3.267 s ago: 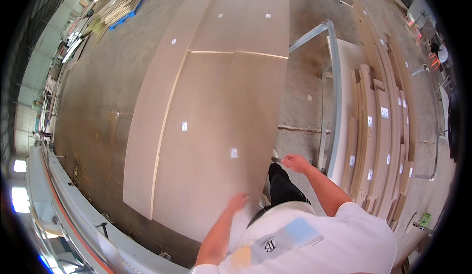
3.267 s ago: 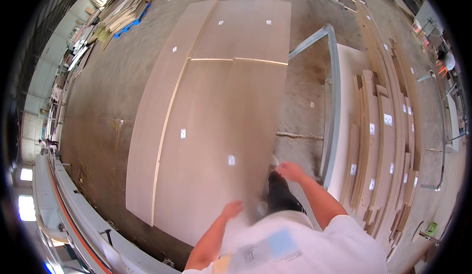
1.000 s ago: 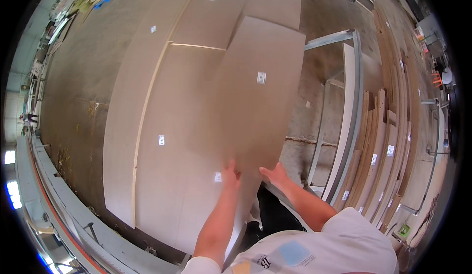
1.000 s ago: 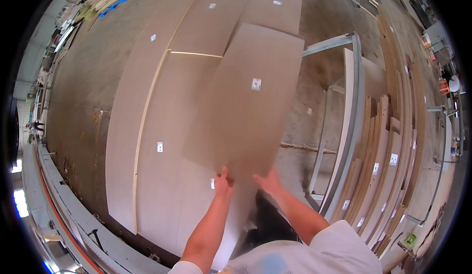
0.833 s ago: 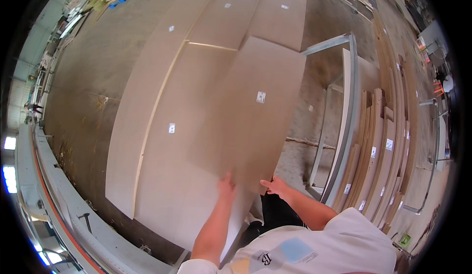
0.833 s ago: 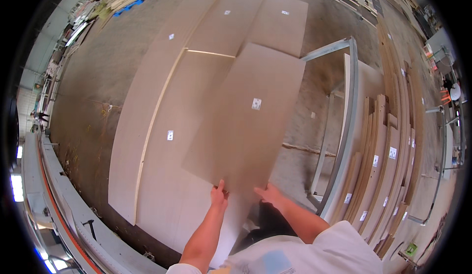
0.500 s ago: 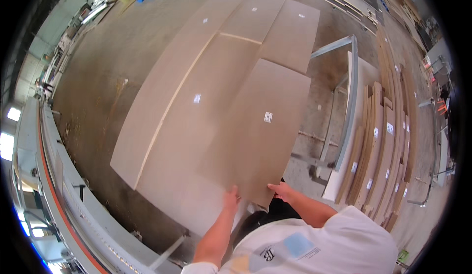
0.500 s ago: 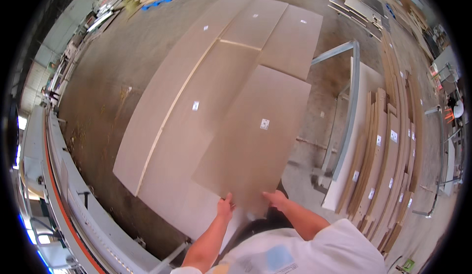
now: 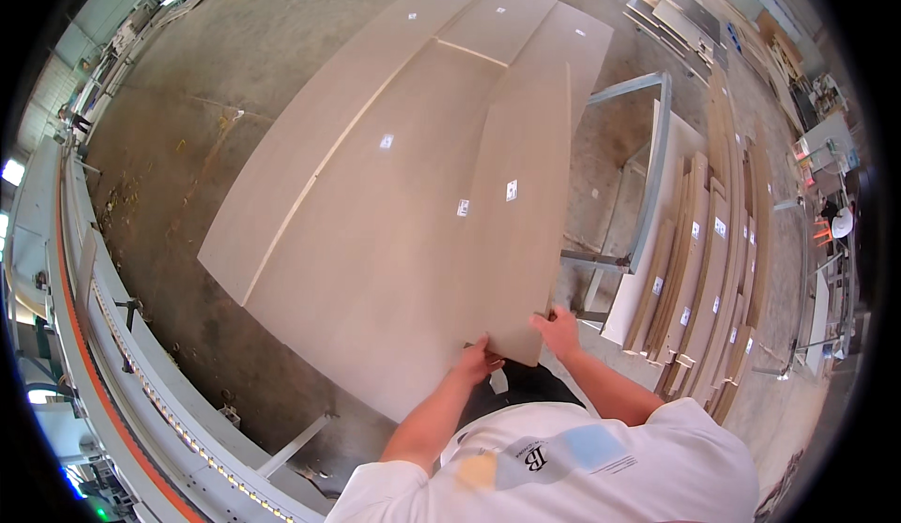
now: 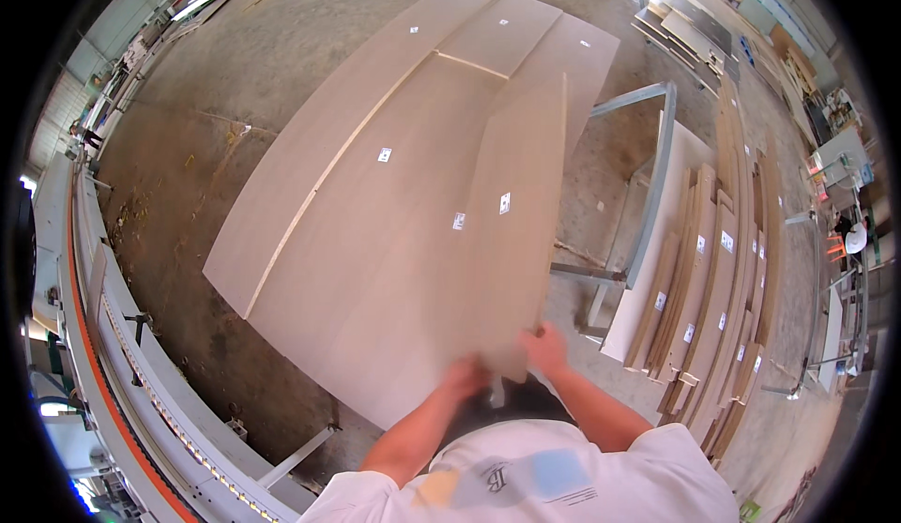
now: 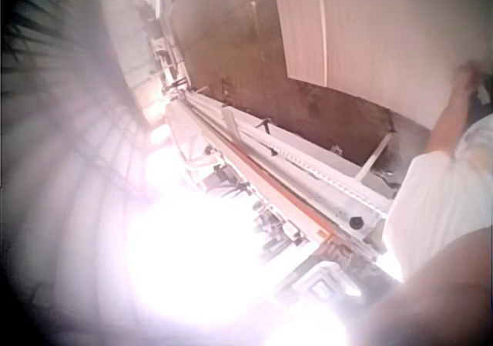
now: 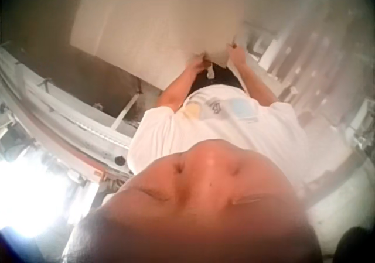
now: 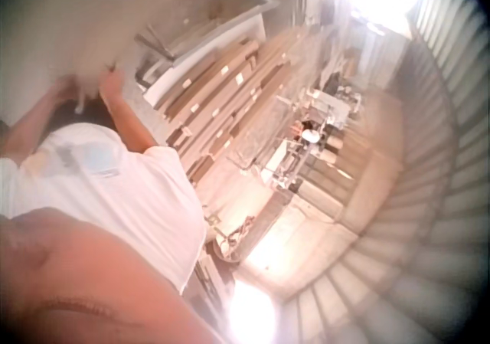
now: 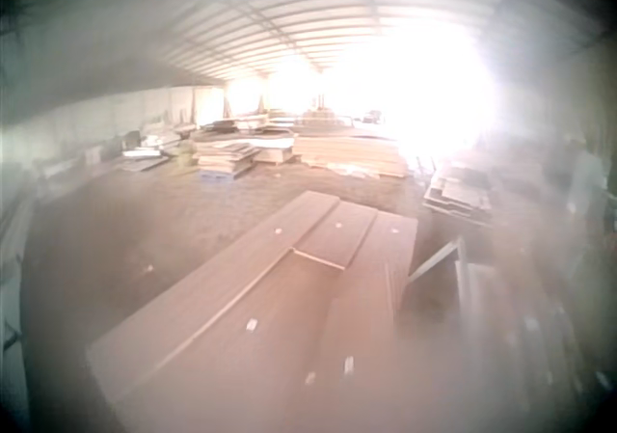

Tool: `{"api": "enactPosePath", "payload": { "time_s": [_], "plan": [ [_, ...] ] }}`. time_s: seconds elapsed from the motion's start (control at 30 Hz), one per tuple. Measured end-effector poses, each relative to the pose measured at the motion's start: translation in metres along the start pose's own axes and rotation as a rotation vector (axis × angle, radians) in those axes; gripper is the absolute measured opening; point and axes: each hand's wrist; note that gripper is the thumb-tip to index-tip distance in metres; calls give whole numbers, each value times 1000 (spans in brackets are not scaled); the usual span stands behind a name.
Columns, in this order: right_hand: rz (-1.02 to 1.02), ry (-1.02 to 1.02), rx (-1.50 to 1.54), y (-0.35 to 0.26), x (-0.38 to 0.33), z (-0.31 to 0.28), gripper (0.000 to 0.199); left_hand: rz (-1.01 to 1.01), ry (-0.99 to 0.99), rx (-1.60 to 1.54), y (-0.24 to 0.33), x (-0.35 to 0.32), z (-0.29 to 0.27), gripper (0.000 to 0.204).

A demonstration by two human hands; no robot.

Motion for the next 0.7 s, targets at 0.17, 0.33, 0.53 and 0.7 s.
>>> {"api": "enactPosePath", "payload": {
  "time_s": [0.17,0.33,0.53,0.7],
  "plan": [
    [-184,119,-255,-7,-10,-25,36,-315,44,631,-2,42,-3,48],
    [-251,84,-380,-29,-61,-45,30,558,67,1388,69,57,15,55],
    [-253,56,-467,-6,-152,-54,26,405,277,742,169,-81,211,85],
    [-373,17,-503,15,-216,-63,24,337,528,829,184,-59,200,75]
  ]
}}
Point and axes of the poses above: each hand's wrist, its own x-axis towards the middle knuckle, its own z-axis out of the palm, y = z × x, and after that the axes turned 12 degrees about -z, right-handed
